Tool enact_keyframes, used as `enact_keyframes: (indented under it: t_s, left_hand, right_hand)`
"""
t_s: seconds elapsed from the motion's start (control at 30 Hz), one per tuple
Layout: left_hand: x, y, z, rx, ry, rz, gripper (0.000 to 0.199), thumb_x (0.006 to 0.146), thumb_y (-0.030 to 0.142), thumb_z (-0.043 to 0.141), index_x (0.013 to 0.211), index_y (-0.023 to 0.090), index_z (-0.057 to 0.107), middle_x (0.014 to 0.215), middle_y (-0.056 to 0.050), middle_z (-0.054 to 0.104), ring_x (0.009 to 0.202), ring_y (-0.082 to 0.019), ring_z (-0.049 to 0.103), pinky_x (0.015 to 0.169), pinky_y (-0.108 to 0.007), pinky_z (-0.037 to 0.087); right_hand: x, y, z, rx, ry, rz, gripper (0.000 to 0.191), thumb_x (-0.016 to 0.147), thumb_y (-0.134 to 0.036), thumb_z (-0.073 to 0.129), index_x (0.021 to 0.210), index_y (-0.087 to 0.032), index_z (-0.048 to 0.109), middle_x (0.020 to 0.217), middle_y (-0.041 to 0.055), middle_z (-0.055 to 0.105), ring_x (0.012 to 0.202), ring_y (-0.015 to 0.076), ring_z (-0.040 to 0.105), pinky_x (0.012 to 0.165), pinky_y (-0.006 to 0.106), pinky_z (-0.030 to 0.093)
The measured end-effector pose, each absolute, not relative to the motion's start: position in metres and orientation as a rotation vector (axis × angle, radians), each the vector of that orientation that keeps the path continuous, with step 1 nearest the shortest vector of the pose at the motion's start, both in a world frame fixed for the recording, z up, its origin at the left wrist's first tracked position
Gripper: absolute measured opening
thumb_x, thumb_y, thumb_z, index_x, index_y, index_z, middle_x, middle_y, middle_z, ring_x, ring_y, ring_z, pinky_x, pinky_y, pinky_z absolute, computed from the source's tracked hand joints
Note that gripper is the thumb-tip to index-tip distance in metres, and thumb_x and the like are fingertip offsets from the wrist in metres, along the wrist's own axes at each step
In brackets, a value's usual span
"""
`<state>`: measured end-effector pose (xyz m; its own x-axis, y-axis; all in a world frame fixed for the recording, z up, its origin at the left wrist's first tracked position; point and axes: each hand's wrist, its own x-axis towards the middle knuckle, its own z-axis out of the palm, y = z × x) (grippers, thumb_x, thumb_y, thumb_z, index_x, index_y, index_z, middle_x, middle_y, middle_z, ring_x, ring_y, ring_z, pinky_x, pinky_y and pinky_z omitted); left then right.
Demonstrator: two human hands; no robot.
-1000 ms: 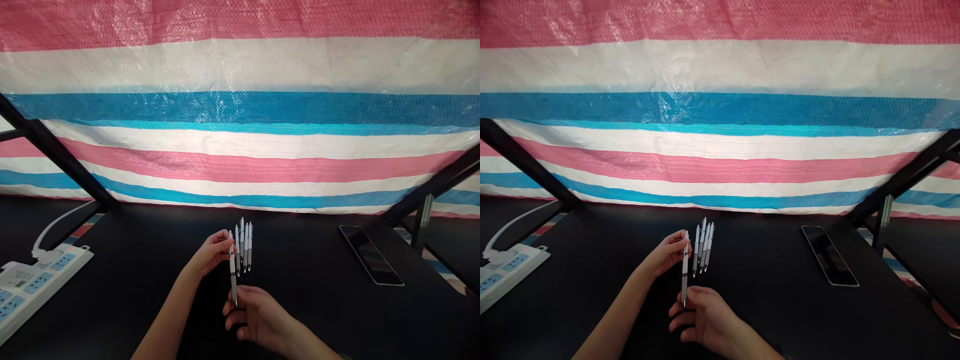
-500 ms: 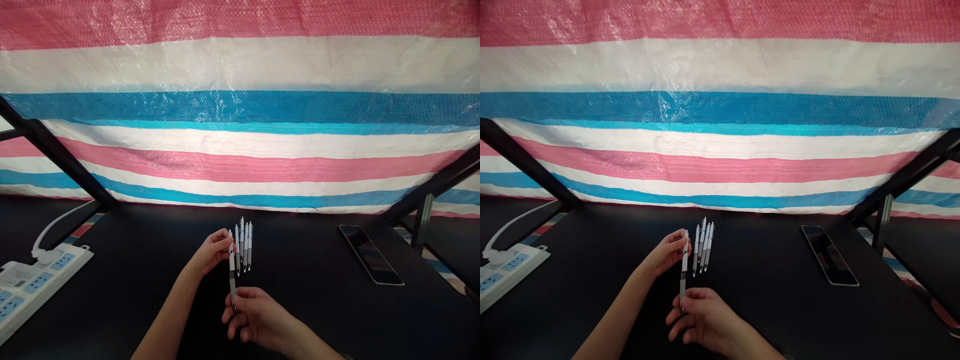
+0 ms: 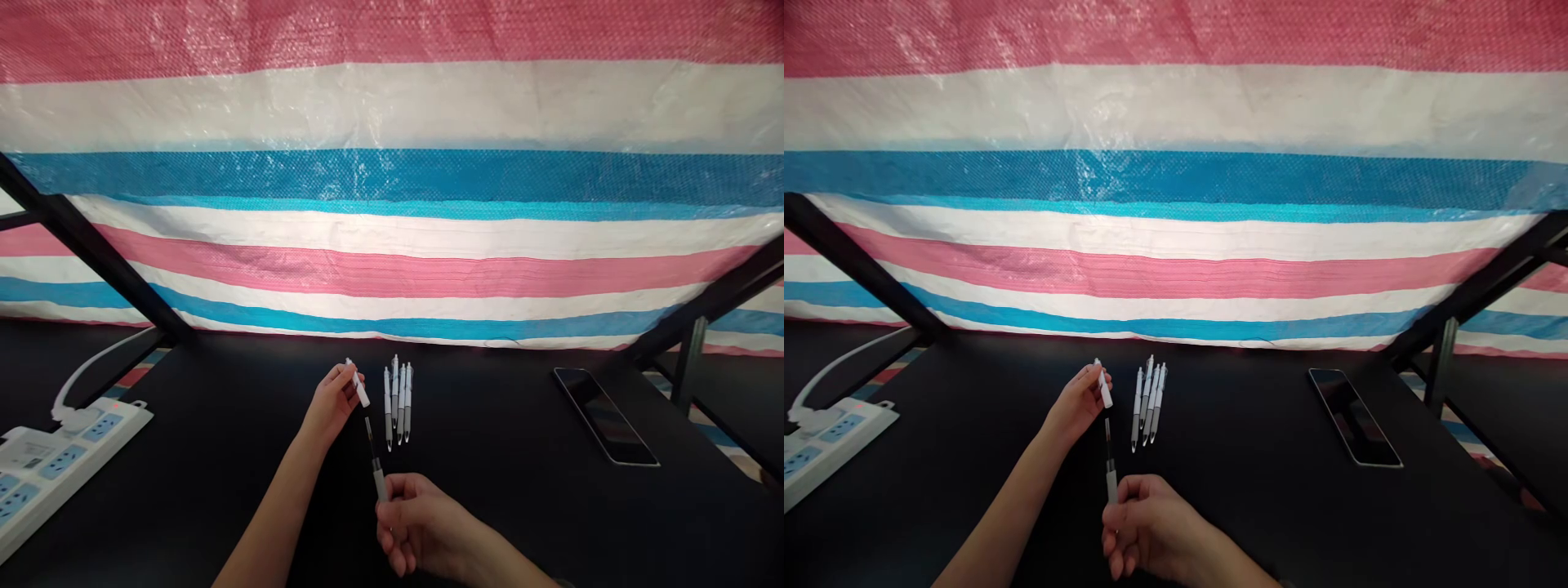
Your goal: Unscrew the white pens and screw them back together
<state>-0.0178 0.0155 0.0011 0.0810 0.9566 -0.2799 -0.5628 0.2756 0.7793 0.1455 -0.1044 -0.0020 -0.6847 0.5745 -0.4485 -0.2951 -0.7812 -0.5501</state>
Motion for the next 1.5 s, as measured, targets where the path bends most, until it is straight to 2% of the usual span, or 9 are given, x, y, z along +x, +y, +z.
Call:
enact_keyframes:
  t_s: [0.3,0.5,0.73,0.9,1.07,1.23,1.3,1.4,1.5]
  left_hand:
    - [-0.011,0.011,0.002,0.603,0.844,1.099,0.024,0.066,0.027,0.077,0.071,0.015,0.058,0.062,0.001,0.061,0.054,-0.008,0.057,0.051,-0.015,0.047]
    - [-0.004,0.000,0.010,0.831,0.749,0.873,0.022,0.072,0.027,0.073,0.072,0.016,0.053,0.065,-0.001,0.062,0.058,-0.009,0.058,0.057,-0.019,0.050]
    - [-0.005,-0.001,0.012,0.957,0.741,0.790,0.023,0.074,0.029,0.071,0.073,0.017,0.051,0.070,-0.002,0.062,0.062,-0.012,0.060,0.057,-0.022,0.051]
    - [-0.006,-0.001,0.011,0.940,0.730,0.786,0.022,0.075,0.029,0.070,0.074,0.016,0.051,0.070,-0.002,0.062,0.063,-0.012,0.061,0.059,-0.022,0.052]
    - [-0.007,0.001,0.008,0.860,0.740,0.849,0.023,0.073,0.028,0.072,0.073,0.016,0.052,0.069,-0.001,0.062,0.061,-0.010,0.060,0.058,-0.020,0.051]
    - [-0.006,0.002,0.009,0.814,0.756,0.867,0.026,0.070,0.029,0.074,0.071,0.017,0.051,0.067,-0.001,0.062,0.061,-0.011,0.060,0.058,-0.020,0.051]
    - [-0.006,0.002,0.009,0.807,0.754,0.866,0.026,0.070,0.028,0.075,0.071,0.017,0.051,0.067,-0.001,0.062,0.060,-0.011,0.060,0.058,-0.020,0.051]
    - [-0.006,0.002,0.009,0.803,0.771,0.884,0.027,0.068,0.029,0.076,0.071,0.017,0.052,0.066,-0.001,0.063,0.060,-0.011,0.060,0.058,-0.021,0.051]
    - [-0.006,0.002,0.009,0.803,0.775,0.882,0.028,0.068,0.030,0.076,0.071,0.017,0.052,0.067,-0.001,0.063,0.061,-0.012,0.060,0.058,-0.021,0.051]
  right_hand:
    - [0.146,-0.104,-0.004,-0.845,-0.599,2.396,0.040,0.062,-0.032,0.075,0.075,-0.018,0.041,0.054,-0.0017,0.060,0.037,0.0078,0.052,0.036,0.016,0.027]
    - [0.145,-0.102,0.001,-0.888,-0.405,2.324,0.040,0.062,-0.029,0.078,0.076,-0.016,0.044,0.056,-0.0013,0.058,0.042,0.0045,0.050,0.045,0.016,0.032]
    - [0.142,-0.102,-0.001,-0.897,-0.414,2.312,0.040,0.062,-0.033,0.078,0.074,-0.016,0.044,0.057,-0.0021,0.057,0.039,0.0035,0.045,0.042,0.017,0.025]
    - [0.142,-0.103,-0.006,-0.848,-0.411,2.331,0.033,0.068,-0.037,0.072,0.082,-0.012,0.055,0.059,-0.0007,0.057,0.040,0.0047,0.045,0.043,0.019,0.028]
    - [0.144,-0.102,-0.004,-0.811,-0.466,2.264,0.042,0.076,-0.046,0.063,0.097,-0.012,0.055,0.069,0.0046,0.063,0.051,0.0091,0.052,0.046,0.020,0.033]
    - [0.144,-0.101,-0.004,-0.870,-0.453,2.261,0.037,0.065,-0.038,0.075,0.078,-0.016,0.048,0.056,-0.0009,0.058,0.045,0.0069,0.048,0.040,0.017,0.025]
    - [0.143,-0.101,-0.005,-0.852,-0.452,2.272,0.038,0.068,-0.042,0.072,0.082,-0.013,0.052,0.057,0.0000,0.057,0.046,0.0073,0.049,0.040,0.017,0.028]
    - [0.143,-0.100,-0.005,-0.831,-0.466,2.274,0.045,0.074,-0.050,0.064,0.094,-0.011,0.054,0.068,0.0045,0.062,0.051,0.0101,0.056,0.042,0.019,0.034]
    - [0.144,-0.100,-0.003,-0.860,-0.508,2.252,0.041,0.068,-0.044,0.072,0.085,-0.016,0.049,0.069,0.0020,0.062,0.050,0.0098,0.056,0.039,0.016,0.029]
